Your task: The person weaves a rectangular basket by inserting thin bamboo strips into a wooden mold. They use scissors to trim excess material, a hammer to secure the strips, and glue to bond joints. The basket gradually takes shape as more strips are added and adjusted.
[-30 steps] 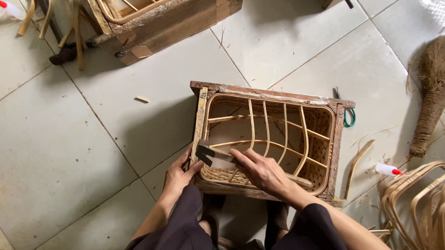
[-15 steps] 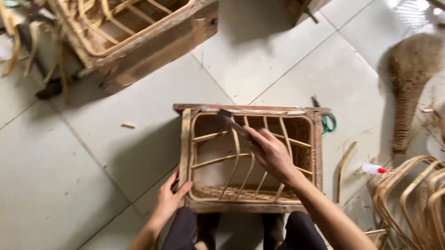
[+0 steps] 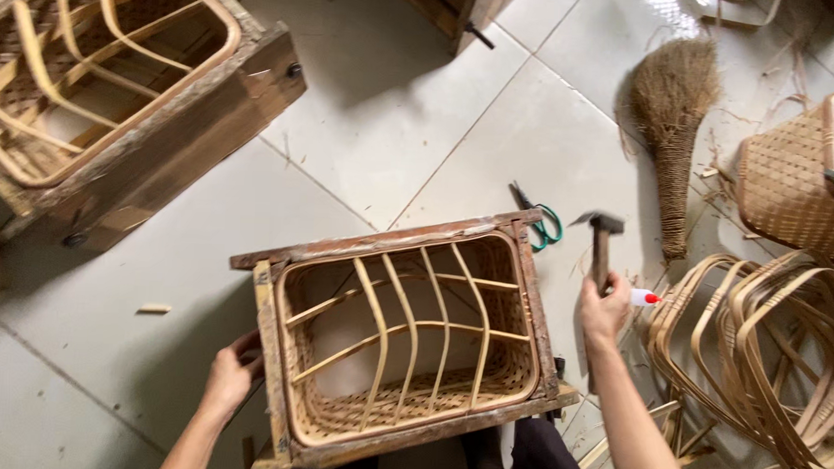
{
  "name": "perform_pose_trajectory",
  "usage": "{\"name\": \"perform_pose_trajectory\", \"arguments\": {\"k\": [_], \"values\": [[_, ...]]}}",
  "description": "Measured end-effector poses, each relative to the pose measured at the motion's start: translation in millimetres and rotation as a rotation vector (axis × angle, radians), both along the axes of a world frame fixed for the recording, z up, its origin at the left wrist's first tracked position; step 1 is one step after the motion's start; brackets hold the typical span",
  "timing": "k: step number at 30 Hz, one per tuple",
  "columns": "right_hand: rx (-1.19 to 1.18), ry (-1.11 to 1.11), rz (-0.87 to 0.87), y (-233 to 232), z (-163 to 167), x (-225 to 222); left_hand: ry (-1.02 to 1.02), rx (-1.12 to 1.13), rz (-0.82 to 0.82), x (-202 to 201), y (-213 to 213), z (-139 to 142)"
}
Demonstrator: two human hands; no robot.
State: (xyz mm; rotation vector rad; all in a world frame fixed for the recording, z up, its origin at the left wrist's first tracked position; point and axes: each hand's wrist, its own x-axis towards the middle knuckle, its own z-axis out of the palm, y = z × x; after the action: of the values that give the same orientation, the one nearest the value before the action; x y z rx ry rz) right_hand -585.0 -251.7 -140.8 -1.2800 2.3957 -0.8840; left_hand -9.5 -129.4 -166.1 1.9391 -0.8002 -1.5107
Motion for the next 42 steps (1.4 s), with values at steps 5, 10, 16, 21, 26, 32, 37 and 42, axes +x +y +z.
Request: {"name": "perform_pose_trajectory", "arguments": {"k": [5, 10, 16, 21, 26, 32, 37, 42], "values": [[0.228, 0.070, -0.108, 15.5, -28.1, -6.3, 0.053, 0.165, 0.045, 1.0, -2.6, -2.9], [0.283, 0.088, 0.341, 8.2, -33.9, 2.2, 0.011, 0.215, -0.118, 9.2, -13.5, -10.1], [0.567, -0.241, 0.796, -12.6, -43.4, 3.1, -0.112, 0.200, -0.269, 10.6, -21.1, -19.3], [0.754, -0.353, 0.732, -14.3, -45.1, -29.3, -0.173, 0.097, -0.276, 22.9, 3.9, -19.0], [0.676, -0.220, 0.721, -18.9, -18.9, -65.7, -0.399, 0.018, -0.265, 60.9, 13.3, -4.6], [0.194, -0.077, 0.823, -10.0, 26.5, -48.9, -0.605, -0.276, -0.282, 55.9, 22.8, -10.2], [-0.273, 0.084, 1.097, -8.9, -1.8, 2.0, -0.852, -0.581, -0.391, 33.5, 24.0, -23.5], [-0.336, 0.543, 1.102, 7.9, -46.2, 5.8, -1.184, -0.833, -0.449, 4.8, 23.1, -35.8]]}}
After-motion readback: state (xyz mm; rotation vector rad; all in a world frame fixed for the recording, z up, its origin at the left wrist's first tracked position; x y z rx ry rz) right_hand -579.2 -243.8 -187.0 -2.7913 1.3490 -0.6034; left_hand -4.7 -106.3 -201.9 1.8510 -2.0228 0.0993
